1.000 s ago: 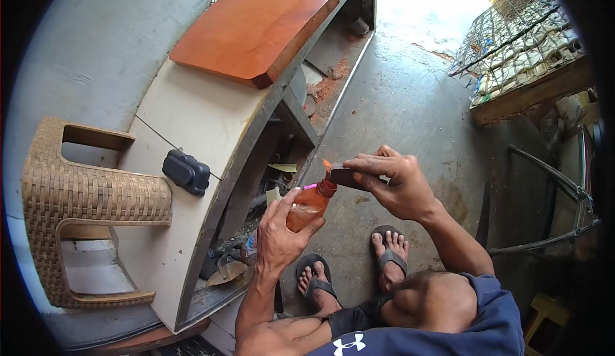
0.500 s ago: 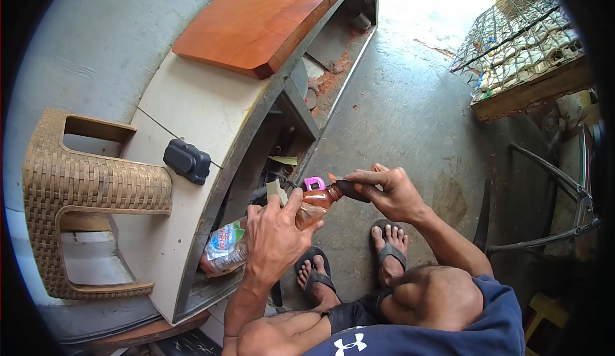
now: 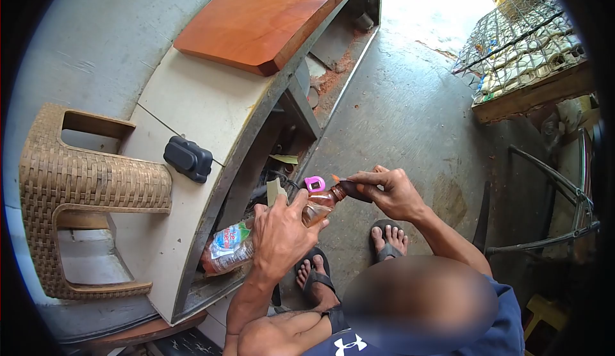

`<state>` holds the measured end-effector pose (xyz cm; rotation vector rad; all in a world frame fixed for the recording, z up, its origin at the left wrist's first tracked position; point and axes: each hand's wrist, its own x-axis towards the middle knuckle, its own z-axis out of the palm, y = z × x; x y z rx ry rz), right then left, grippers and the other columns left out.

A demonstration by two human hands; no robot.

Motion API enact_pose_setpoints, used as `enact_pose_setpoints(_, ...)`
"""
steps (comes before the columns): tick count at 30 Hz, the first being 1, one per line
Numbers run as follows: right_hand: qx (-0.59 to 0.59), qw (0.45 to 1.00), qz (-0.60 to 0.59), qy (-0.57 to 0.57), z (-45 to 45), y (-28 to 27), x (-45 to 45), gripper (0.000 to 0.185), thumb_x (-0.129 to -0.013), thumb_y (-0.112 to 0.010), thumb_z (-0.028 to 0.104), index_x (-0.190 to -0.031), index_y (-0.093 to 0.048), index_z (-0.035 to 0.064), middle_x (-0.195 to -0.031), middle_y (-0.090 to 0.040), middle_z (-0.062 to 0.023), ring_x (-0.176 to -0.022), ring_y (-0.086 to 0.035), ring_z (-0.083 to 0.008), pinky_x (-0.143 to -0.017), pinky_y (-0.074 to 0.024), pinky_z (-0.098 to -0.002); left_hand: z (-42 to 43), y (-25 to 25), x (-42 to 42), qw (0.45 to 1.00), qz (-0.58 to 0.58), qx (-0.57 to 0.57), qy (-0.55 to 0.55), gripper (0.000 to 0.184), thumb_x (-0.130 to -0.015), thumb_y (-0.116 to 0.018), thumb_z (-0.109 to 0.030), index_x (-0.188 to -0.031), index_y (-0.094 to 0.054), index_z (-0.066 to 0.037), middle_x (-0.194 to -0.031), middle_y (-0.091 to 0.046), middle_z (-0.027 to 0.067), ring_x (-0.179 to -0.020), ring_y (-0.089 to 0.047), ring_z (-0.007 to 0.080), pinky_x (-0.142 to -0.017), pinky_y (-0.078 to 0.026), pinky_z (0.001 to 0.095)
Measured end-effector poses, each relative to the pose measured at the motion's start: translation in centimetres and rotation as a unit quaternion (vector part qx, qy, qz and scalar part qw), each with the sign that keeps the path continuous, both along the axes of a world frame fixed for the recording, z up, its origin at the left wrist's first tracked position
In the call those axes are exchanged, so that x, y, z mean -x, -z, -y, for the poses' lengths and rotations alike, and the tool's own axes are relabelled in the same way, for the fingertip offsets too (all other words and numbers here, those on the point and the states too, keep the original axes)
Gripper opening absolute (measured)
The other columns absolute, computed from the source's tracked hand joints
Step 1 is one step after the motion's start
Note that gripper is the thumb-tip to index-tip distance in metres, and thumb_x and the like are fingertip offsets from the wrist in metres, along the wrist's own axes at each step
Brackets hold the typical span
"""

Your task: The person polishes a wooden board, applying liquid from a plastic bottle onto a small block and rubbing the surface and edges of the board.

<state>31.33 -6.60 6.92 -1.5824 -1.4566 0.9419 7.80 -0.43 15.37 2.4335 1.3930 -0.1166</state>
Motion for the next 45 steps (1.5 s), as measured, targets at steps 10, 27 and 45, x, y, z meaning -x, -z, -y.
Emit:
enact_pose_setpoints(10, -0.081, 0.995, -0.065, 0.015, -2.2, -3.2, -0.3, 0.027, -0.097, -0.067, 0.012, -0.122, -0.075, 0.0107, -0.085, -0.073, -0.0120, -0.069, -0.065, -0.0190, -0.065, -0.0509, -0.0332, -0.4, 6.1, 0.9, 0.954, 0.291, -0.016, -0.063, 0.069, -0.075, -0.091, -0.033, -0.132, -0.062, -0.006, -0.110, -0.070, 0.0182, -0.101, -0.069, 0.0348, -0.088, -0.053, 0.0438)
enact_pose_setpoints(27, -0.234, 0.909, -0.308, 0.153, -15.4, -6.9, 2.3, 0.037, -0.095, -0.074, 0.019, -0.127, -0.071, 0.0002, -0.099, -0.075, -0.0043, -0.082, -0.066, -0.0104, -0.074, -0.0542, -0.0262, -0.2, 12.6, 4.7, 0.845, 0.494, 0.022, -0.203, 0.082, -0.083, -0.085, -0.048, -0.141, -0.046, -0.005, -0.130, -0.059, 0.0129, -0.122, -0.057, 0.0259, -0.105, -0.044, 0.0400)
enact_pose_setpoints(45, -0.303, 0.922, -0.126, 0.208, -15.7, -6.3, 2.2, 0.031, -0.091, -0.075, 0.014, -0.122, -0.075, 0.0154, -0.105, -0.077, -0.0127, -0.088, -0.069, -0.0206, -0.082, -0.0565, -0.0351, 0.2, 13.3, 4.5, 0.875, 0.436, 0.092, -0.188, 0.076, -0.082, -0.089, -0.028, -0.142, -0.046, -0.008, -0.133, -0.059, 0.0098, -0.124, -0.057, 0.0216, -0.107, -0.045, 0.0363)
